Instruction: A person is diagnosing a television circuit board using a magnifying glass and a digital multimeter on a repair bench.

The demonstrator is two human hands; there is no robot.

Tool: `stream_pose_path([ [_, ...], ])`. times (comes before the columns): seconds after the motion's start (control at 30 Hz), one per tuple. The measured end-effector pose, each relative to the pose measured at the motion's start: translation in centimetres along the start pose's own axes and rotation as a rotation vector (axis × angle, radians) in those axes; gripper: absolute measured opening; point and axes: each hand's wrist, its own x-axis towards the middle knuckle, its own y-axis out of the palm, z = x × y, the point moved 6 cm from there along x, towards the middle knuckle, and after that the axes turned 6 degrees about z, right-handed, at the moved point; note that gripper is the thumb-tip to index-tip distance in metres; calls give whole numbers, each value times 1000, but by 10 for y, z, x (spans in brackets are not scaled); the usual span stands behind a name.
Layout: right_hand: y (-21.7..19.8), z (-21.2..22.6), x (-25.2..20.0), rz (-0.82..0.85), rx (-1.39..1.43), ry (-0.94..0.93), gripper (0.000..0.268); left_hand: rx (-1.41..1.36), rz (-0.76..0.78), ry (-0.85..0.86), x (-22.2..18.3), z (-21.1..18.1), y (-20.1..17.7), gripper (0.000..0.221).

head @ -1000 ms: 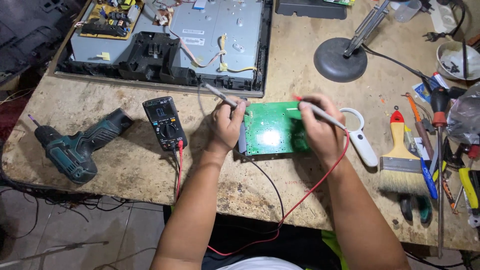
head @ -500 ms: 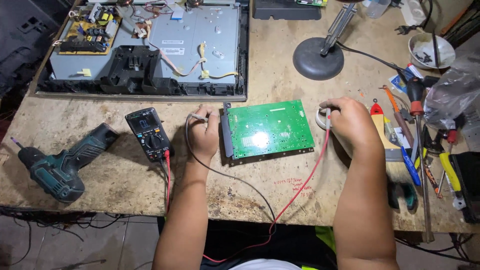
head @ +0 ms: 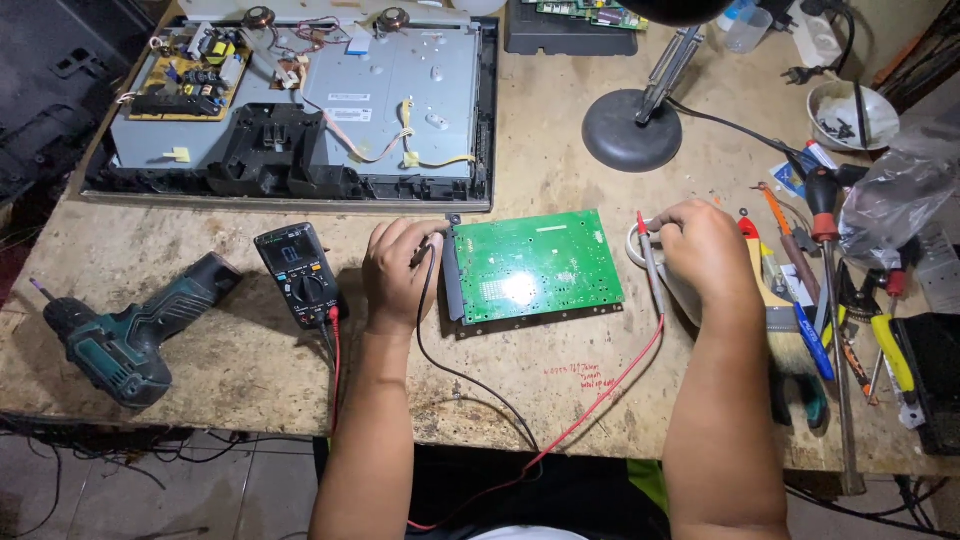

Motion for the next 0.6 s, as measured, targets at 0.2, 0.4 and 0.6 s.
stream_pose_path([
  [0.2, -5, 68, -11, -27, 175, -61, 29, -89, 177, -3, -6, 6, 5, 39],
  [0.4, 36, 49, 3, 82, 78, 33, 36, 488, 550, 2, -36, 1, 22, 39],
  [0.6, 24, 67, -8, 136, 21, 57, 37, 380, 858, -207, -23, -51, -32, 40],
])
